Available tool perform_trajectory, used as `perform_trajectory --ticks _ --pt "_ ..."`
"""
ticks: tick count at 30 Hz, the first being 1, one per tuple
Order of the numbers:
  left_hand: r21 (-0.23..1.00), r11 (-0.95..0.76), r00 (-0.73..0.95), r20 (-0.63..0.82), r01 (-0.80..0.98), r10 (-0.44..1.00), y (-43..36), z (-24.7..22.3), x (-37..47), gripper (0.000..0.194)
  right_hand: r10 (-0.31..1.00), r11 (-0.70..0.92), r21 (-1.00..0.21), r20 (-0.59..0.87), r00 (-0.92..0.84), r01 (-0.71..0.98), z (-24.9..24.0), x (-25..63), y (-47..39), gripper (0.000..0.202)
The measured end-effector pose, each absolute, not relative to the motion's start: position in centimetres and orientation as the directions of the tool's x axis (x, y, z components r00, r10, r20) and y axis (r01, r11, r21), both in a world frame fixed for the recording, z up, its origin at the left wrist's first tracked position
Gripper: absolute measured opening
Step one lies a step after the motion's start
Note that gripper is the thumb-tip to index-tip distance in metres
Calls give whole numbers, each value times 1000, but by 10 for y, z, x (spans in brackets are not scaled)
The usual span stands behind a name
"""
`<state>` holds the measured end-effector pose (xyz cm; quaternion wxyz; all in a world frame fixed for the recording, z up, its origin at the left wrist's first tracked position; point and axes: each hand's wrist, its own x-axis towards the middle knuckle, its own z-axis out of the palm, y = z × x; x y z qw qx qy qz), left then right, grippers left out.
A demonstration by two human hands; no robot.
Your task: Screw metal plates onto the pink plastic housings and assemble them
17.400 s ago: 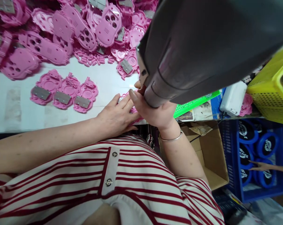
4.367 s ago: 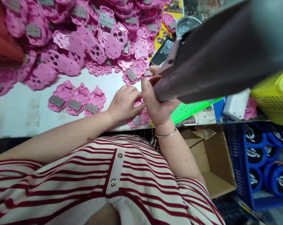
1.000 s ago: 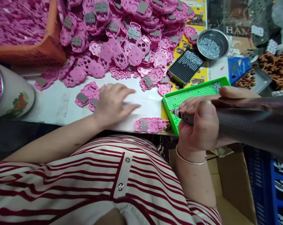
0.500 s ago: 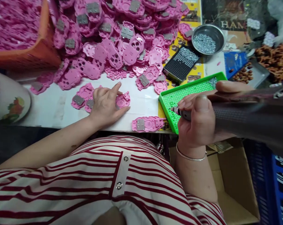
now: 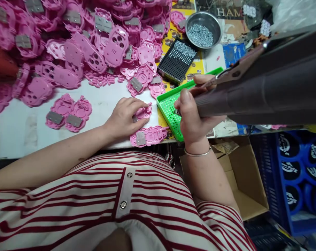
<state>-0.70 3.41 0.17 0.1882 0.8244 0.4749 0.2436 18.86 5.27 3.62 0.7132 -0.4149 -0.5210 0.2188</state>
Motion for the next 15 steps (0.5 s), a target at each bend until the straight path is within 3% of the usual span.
perform_trajectory --ticks 4,15 --pt "548 -472 424 222 690 878 34 1 -8 31 702 601 -771 636 321 213 29 186 60 36" --pt "543 -473 413 239 694 879 34 -1 -8 36 730 616 -769 639 242 169 34 183 58 28"
